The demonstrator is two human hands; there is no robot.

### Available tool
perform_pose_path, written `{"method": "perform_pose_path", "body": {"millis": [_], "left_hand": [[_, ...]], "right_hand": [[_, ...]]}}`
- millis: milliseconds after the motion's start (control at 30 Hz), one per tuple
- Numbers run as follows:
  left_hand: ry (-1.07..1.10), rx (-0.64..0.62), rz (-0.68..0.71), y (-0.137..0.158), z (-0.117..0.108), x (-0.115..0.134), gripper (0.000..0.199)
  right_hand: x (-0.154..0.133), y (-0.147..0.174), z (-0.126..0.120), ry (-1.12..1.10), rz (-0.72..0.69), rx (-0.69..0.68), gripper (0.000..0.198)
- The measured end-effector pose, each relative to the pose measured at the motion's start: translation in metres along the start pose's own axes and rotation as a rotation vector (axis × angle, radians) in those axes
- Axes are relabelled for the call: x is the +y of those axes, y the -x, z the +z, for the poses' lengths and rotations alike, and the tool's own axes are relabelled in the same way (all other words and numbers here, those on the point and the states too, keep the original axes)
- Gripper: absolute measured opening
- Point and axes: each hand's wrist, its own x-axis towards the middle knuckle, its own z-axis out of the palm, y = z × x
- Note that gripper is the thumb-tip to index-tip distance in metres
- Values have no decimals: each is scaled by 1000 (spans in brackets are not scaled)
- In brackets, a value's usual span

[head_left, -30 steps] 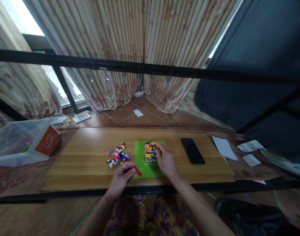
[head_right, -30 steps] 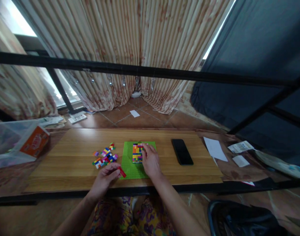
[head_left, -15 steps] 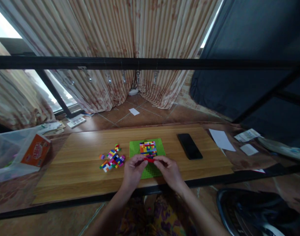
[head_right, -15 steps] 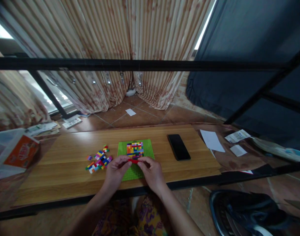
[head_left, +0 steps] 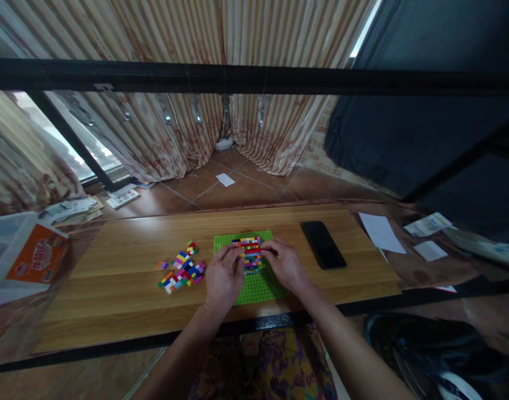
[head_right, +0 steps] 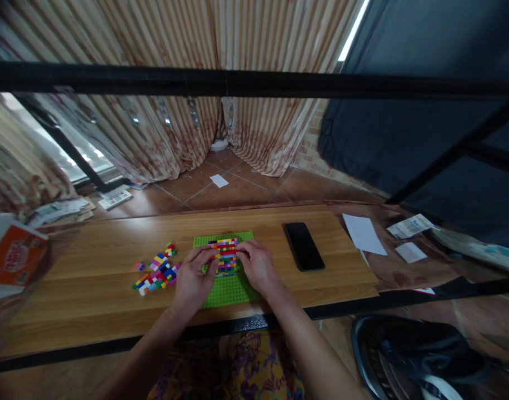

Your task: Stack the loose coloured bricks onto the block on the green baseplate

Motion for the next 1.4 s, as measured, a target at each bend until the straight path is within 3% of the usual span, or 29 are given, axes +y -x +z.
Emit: {"method": "perform_pose_path", "body": {"millis": [133,267,400,700,933,1400], "left_hand": [[-232,-53,119,5,0,-3,27],[-498,-112,178,8,0,1,31],[-617,-107,218,8,-1,3,32],[-687,-115,262,9,2,3,33],[-701,-104,252,11,5,1,32],[-671,-150,196,16,11,-8,40]], "right_hand": [[8,-2,5,-60,28,-9,13],[15,1,14,-203,152,56,9],[18,2,20,-393,296,113,14],[14,-3,29,-665,468,179,27],[14,-1,32,-687,520,230,29],[13,-5,32,-706,586,188,27]]}}
